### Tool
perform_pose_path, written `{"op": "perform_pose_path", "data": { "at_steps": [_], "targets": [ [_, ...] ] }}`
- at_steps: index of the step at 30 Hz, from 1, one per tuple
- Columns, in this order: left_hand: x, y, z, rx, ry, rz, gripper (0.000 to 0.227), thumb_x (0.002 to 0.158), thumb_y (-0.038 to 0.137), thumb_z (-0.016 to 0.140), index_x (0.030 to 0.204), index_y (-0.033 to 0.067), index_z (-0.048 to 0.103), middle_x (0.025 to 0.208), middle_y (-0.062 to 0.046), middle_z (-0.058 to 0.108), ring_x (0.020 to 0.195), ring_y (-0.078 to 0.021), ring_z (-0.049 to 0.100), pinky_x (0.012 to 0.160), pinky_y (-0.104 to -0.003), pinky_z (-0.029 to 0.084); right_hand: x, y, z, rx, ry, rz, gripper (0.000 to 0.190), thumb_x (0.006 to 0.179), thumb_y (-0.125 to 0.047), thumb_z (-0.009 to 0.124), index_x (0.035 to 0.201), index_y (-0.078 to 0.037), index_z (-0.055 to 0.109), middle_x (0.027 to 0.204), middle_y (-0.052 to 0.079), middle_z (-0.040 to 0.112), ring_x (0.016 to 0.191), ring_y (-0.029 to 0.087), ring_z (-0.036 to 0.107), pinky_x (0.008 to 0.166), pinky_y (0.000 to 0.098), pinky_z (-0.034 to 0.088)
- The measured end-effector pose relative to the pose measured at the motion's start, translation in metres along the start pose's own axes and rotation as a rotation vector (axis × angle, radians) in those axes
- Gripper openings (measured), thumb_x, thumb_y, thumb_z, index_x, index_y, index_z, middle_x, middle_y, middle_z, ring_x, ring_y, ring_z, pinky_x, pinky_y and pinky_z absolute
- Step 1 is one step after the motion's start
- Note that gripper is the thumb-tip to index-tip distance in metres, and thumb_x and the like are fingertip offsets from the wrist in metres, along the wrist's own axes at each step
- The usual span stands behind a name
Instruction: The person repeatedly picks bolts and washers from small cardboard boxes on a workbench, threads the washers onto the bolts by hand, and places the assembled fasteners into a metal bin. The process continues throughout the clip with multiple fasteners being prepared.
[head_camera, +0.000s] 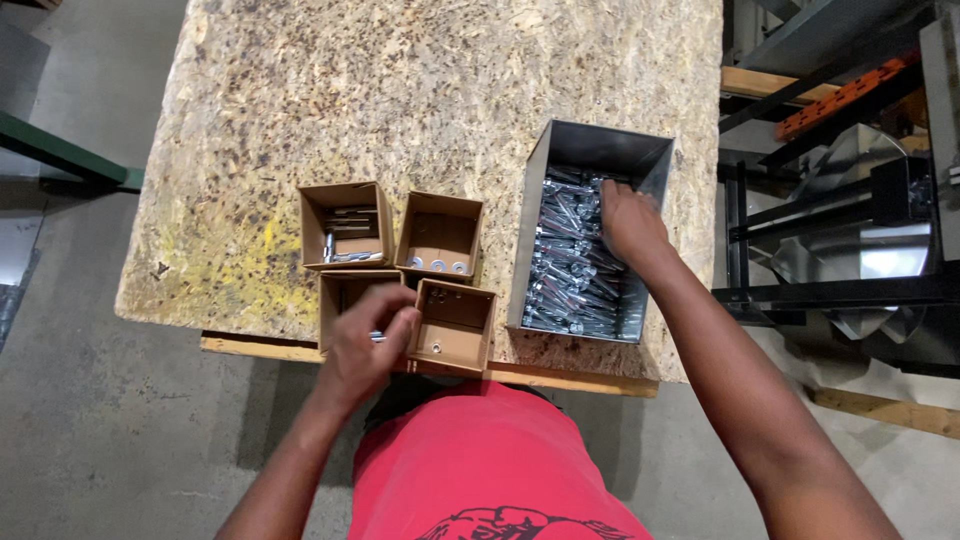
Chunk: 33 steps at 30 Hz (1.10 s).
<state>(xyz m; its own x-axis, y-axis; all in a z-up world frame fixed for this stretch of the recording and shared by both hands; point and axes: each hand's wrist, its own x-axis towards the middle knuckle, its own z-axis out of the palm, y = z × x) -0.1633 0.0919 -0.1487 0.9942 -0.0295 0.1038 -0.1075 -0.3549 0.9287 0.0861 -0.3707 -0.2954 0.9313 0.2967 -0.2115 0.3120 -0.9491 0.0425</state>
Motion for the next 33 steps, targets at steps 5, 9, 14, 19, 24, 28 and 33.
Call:
{"op": "perform_pose_path", "data": {
  "at_steps": [5,9,14,19,24,28,33],
  "targets": [
    [0.009,-0.045,-0.043,0.365,-0.084,-0.149,0.021,0.112,0.017,0.077,0.132,0.0145,0.080,0.110,-0.017,0.084,0.105,-0.0447,0.083,0.091,-0.056,0.067,-0.029,-0.040,-0.031,0.110,0.220,-0.069,0.064,0.094,-0.008,0.082,0.155,-0.003,0.063,0.132,0.027,0.076,0.128,0.053,0.076,0.119,0.0608,0.057],
    [0.015,-0.084,-0.038,0.568,-0.334,-0.160,0.023,0.106,0.014,0.076,0.129,0.0158,0.077,0.110,-0.016,0.081,0.108,-0.0446,0.082,0.093,-0.057,0.066,-0.076,-0.137,-0.112,0.368,0.338,-0.109,0.042,0.110,-0.006,0.075,0.152,-0.003,0.073,0.129,0.024,0.080,0.125,0.048,0.078,0.116,0.0536,0.058],
    [0.017,-0.125,-0.011,0.874,-0.511,-0.124,0.034,0.099,0.003,0.069,0.131,0.0066,0.078,0.115,-0.013,0.082,0.104,-0.0390,0.087,0.082,-0.047,0.072,-0.123,-0.240,-0.137,0.789,0.244,-0.233,0.035,0.115,-0.025,0.076,0.148,-0.012,0.075,0.136,0.017,0.080,0.134,0.044,0.077,0.122,0.0539,0.057],
    [0.020,-0.165,0.021,1.084,-0.409,-0.016,0.022,0.099,0.005,0.068,0.100,0.0186,0.084,0.088,-0.005,0.082,0.085,-0.0339,0.087,0.069,-0.046,0.070,-0.150,-0.311,-0.158,1.086,0.005,-0.226,0.035,0.116,-0.023,0.074,0.148,-0.009,0.075,0.136,0.023,0.082,0.133,0.049,0.078,0.117,0.0596,0.061],
    [0.027,-0.167,0.026,1.068,-0.424,-0.019,0.031,0.098,-0.001,0.067,0.091,0.0207,0.087,0.082,-0.002,0.083,0.080,-0.0337,0.087,0.065,-0.046,0.069,-0.152,-0.339,-0.146,1.166,-0.068,-0.216,0.036,0.114,-0.020,0.075,0.149,-0.010,0.075,0.134,0.021,0.083,0.131,0.047,0.079,0.114,0.0589,0.062],
    [0.014,-0.172,0.028,1.011,-0.391,0.087,0.027,0.097,0.001,0.067,0.092,0.0199,0.087,0.081,-0.005,0.081,0.080,-0.0335,0.087,0.065,-0.045,0.070,-0.151,-0.343,-0.135,1.157,-0.062,-0.164,0.036,0.114,-0.020,0.076,0.150,-0.012,0.075,0.132,0.019,0.085,0.130,0.043,0.080,0.113,0.0574,0.063],
    [0.019,-0.110,-0.017,0.829,-0.449,0.098,0.016,0.100,0.005,0.065,0.106,0.0058,0.080,0.084,-0.014,0.083,0.082,-0.0425,0.086,0.067,-0.055,0.068,-0.151,-0.352,-0.155,1.177,-0.044,-0.127,0.032,0.122,-0.015,0.058,0.150,-0.007,0.074,0.128,0.025,0.083,0.123,0.049,0.080,0.108,0.0612,0.063]
  ]
}}
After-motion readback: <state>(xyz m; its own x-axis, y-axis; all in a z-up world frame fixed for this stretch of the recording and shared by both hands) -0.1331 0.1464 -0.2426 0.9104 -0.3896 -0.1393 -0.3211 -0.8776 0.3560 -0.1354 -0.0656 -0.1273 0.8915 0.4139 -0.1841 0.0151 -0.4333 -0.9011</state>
